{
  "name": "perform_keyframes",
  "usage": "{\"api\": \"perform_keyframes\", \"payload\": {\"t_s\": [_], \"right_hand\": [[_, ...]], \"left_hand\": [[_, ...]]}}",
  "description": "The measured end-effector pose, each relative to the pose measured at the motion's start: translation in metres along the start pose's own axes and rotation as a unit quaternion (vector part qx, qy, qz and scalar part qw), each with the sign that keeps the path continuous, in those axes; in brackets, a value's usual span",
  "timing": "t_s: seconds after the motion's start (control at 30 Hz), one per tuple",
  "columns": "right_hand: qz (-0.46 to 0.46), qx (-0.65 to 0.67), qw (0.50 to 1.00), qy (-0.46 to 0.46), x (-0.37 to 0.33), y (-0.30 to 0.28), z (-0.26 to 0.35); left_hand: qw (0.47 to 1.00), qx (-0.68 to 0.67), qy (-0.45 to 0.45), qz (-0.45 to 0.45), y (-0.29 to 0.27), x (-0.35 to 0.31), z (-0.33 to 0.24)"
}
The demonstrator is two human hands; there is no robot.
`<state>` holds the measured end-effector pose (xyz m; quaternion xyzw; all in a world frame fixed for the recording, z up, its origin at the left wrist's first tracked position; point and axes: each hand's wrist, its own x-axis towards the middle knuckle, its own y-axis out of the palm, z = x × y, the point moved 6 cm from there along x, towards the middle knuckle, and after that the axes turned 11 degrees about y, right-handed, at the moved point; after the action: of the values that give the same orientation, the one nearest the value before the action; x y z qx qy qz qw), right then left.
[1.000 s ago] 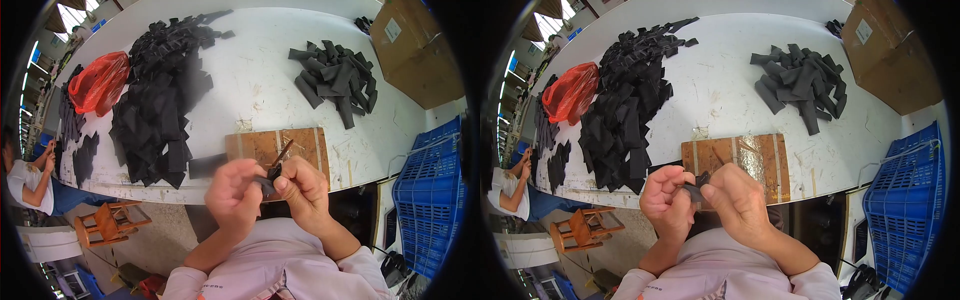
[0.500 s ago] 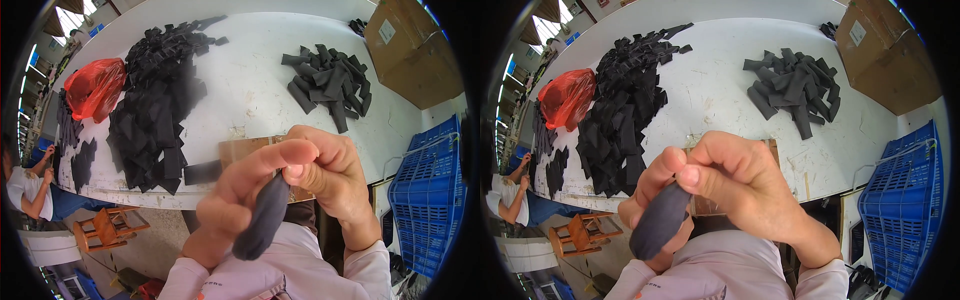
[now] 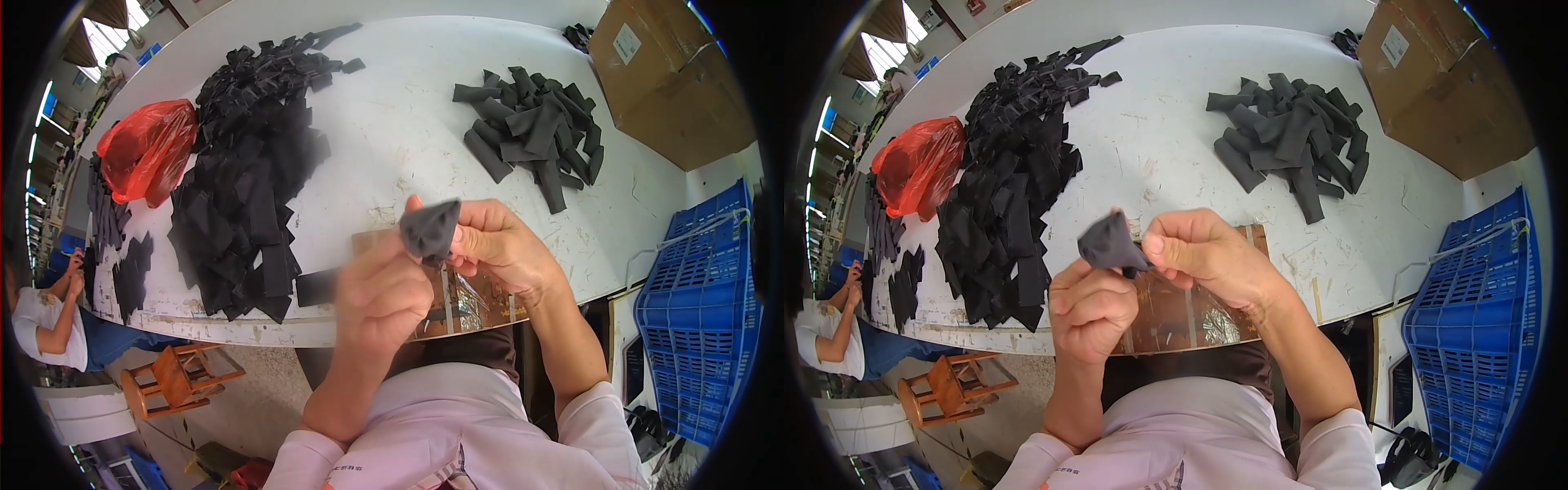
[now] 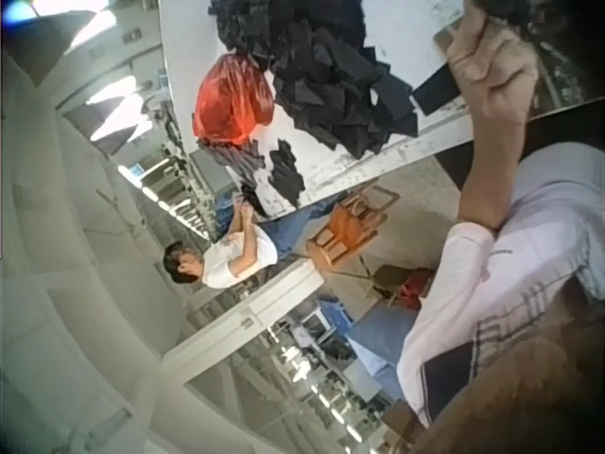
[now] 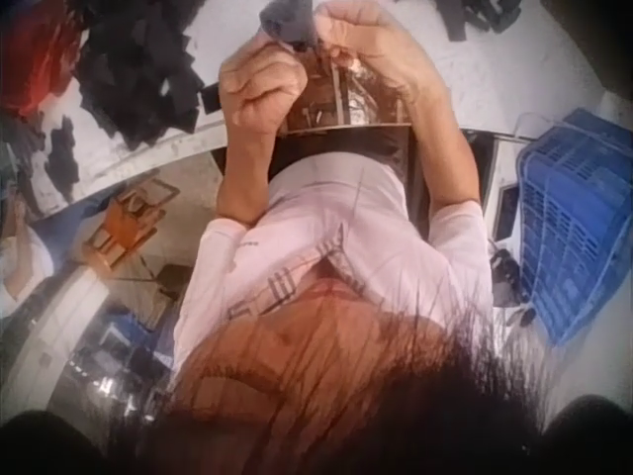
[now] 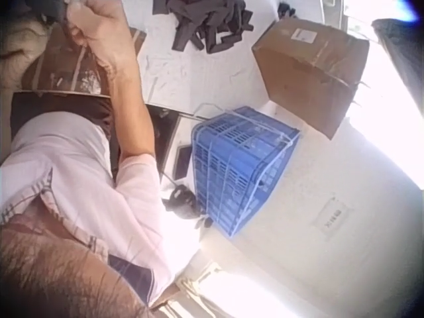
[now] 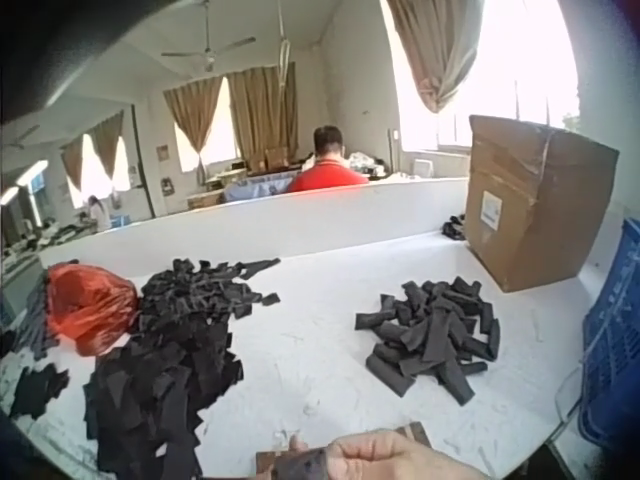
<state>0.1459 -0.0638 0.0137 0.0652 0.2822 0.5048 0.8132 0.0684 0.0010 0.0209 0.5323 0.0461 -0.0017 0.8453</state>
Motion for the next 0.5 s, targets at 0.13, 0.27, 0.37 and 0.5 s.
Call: {"api": "perform_keyframes", "payload": {"t_s": [0.13, 0.27, 0.37, 0.5], "right_hand": [[0.036, -0.008, 0.999, 0.015, 0.017, -0.007, -0.03], [0.052, 0.043, 0.997, 0.033, 0.011, -0.016, -0.056], [0.018, -0.04, 0.999, 0.001, 0.009, -0.025, -0.042], [-0.176, -0.338, 0.917, -0.115, -0.009, -0.015, 0.001]], "left_hand": [[0.995, -0.001, 0.055, -0.083, -0.04, 0.004, -0.022], [0.941, 0.339, -0.005, 0.011, -0.06, -0.008, -0.037], [0.594, 0.769, 0.233, -0.023, -0.023, -0.008, -0.035], [0.439, 0.823, 0.292, 0.212, 0.021, -0.008, -0.017]]}}
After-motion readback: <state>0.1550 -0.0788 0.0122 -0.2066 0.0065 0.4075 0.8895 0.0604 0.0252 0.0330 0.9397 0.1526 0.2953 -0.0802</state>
